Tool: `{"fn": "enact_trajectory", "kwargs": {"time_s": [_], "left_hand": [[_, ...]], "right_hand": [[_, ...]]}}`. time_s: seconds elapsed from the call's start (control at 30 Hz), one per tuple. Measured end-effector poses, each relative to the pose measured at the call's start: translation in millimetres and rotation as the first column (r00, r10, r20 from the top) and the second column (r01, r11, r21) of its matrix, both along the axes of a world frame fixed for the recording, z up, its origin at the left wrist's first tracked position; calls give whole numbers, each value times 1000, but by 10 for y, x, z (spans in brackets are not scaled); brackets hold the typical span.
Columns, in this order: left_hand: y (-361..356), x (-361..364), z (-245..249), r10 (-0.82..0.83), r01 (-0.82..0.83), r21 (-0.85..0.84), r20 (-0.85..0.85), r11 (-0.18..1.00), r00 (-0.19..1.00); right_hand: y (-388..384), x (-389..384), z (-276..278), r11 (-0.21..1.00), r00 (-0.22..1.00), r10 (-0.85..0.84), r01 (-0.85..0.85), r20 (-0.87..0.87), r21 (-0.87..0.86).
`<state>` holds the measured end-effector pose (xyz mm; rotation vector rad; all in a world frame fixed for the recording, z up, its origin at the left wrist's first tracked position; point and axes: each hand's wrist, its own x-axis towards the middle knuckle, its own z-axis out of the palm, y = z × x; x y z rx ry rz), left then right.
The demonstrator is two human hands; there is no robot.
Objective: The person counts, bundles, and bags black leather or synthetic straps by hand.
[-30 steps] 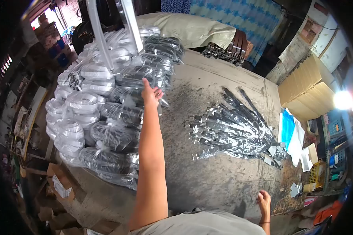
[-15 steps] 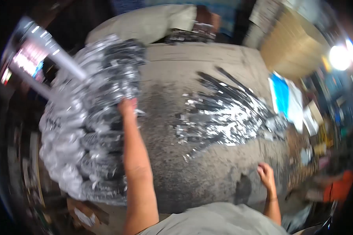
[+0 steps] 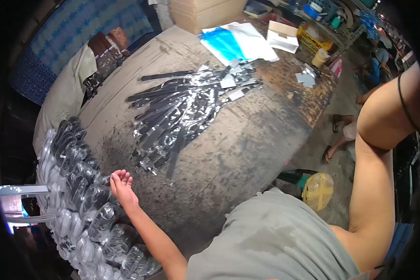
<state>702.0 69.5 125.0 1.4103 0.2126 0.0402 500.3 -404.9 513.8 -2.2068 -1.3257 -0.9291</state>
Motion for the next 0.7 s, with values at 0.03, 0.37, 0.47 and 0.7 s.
{"fn": "enact_trajectory", "kwargs": {"time_s": [0.03, 0.37, 0.47, 0.7], "left_hand": [[-124, -164, 138, -126, 130, -23, 124, 991, 984], [-1200, -1603, 3083, -567, 397, 505, 822, 766, 47], [-1636, -1672, 3071, -728, 611, 601, 683, 516, -56], [-2781, -1870, 2999, -740, 859, 343, 670, 380, 60]], "right_hand": [[30, -117, 109, 997, 1000, -3, 4, 16, -71], [-291, -913, 442, 928, 1000, -19, 19, 5, -371], [-640, -1060, 434, 925, 1000, -30, 31, 9, -378], [-1751, -1007, 273, 927, 998, 69, -59, 13, -371]]}}
